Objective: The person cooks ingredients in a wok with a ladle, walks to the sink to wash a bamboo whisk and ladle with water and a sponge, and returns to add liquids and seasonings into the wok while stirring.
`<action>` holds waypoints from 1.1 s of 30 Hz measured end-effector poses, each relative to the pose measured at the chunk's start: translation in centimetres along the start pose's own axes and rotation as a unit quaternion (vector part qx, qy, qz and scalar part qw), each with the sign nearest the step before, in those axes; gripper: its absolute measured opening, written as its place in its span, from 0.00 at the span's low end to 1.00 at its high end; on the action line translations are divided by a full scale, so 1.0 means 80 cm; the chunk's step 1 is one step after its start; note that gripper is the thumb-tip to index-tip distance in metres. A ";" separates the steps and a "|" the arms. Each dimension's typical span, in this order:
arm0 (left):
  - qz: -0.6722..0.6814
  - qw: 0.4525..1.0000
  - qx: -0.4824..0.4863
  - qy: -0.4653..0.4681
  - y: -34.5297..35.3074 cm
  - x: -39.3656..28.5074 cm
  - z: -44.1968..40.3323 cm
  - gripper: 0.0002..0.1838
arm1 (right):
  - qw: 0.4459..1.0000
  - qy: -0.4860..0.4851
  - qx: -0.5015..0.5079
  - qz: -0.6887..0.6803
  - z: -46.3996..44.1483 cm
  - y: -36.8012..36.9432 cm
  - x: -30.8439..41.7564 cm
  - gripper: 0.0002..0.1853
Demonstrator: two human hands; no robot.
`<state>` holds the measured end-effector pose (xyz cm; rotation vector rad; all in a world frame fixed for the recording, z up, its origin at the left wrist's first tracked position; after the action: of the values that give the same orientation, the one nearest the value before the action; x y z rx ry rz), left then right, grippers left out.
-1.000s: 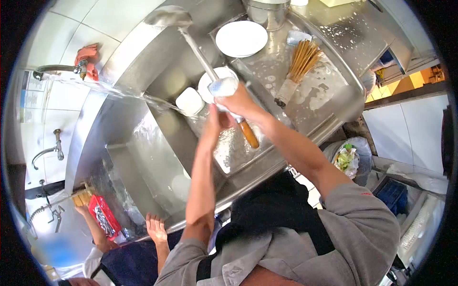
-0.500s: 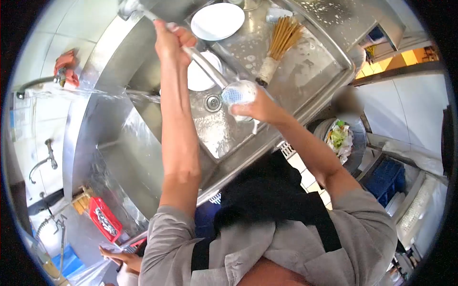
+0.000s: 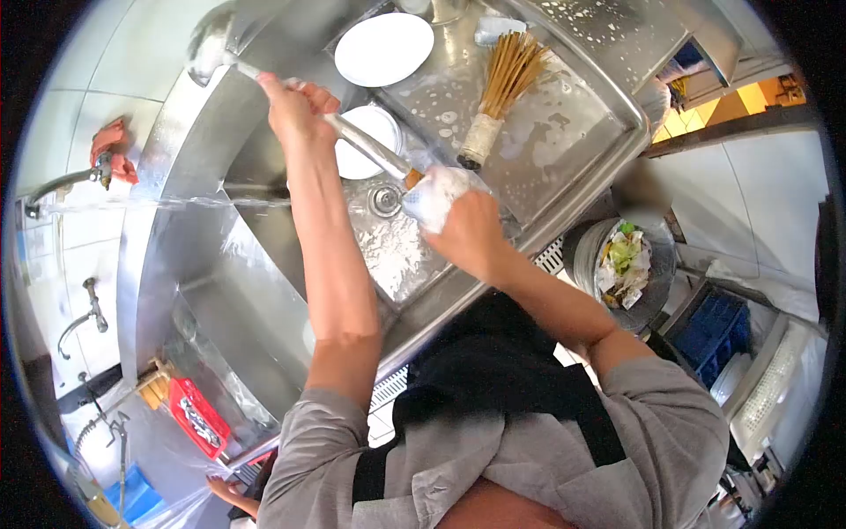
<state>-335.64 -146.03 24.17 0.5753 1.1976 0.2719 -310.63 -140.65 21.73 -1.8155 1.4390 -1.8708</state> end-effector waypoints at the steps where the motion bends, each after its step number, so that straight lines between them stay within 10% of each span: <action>1: 0.032 0.998 0.053 -0.010 0.004 0.001 0.002 0.26 | 0.986 0.042 0.084 -0.135 -0.010 0.015 -0.004 0.19; 5: 0.422 0.760 0.454 -0.197 0.100 -0.020 0.062 0.31 | 0.819 0.123 0.272 -0.490 -0.053 0.069 0.005 0.16; 9: 0.259 0.899 0.270 -0.226 0.063 0.026 0.007 0.29 | 0.667 0.129 0.320 -0.660 -0.077 0.103 0.031 0.16; 11: -0.093 0.992 -0.016 -0.087 -0.005 0.030 -0.015 0.26 | 0.861 0.044 0.192 -0.469 -0.092 0.078 0.024 0.17; 13: -0.129 0.989 -0.026 -0.065 -0.020 0.040 -0.018 0.26 | 0.973 -0.047 0.107 -0.197 -0.078 0.040 0.041 0.19; 15: -0.005 0.991 0.096 -0.093 -0.001 0.044 -0.013 0.27 | 0.944 -0.095 0.070 -0.309 -0.042 0.032 0.023 0.20; 17: 0.158 0.949 0.234 -0.143 0.027 0.041 0.009 0.27 | 0.819 0.046 0.193 -0.538 -0.002 0.070 -0.010 0.20; 19: 0.347 0.830 0.383 -0.209 0.073 0.025 0.053 0.27 | 0.528 0.295 0.386 -0.696 0.068 0.128 -0.011 0.18; 22: 0.400 0.799 0.411 -0.182 0.070 0.019 0.048 0.29 | 0.243 0.203 0.383 -0.868 0.032 0.102 0.027 0.20; 25: 0.397 0.850 0.316 -0.139 0.044 0.021 0.020 0.32 | 0.479 0.328 0.297 -0.758 0.000 0.081 -0.008 0.23; 26: 0.392 0.871 0.261 -0.137 0.025 0.031 0.013 0.32 | 0.457 0.322 0.284 -0.779 0.004 0.079 -0.005 0.23; 33: 0.399 0.892 0.061 -0.202 -0.069 0.124 0.009 0.31 | 0.772 0.106 -0.167 -0.604 0.015 -0.025 -0.023 0.22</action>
<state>-332.00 -145.89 13.39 1.1647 0.5229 0.7364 -308.20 -138.95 21.67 -3.2919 0.5488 -2.4075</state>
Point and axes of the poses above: each hand's wrist, its own z-axis away from the middle knuckle, its own y-axis out of the palm, x = y × z, the point moved 10 cm from there along -z, towards the middle knuckle, and after that the axes turned 1 degree about z, right-handed, at the moved point
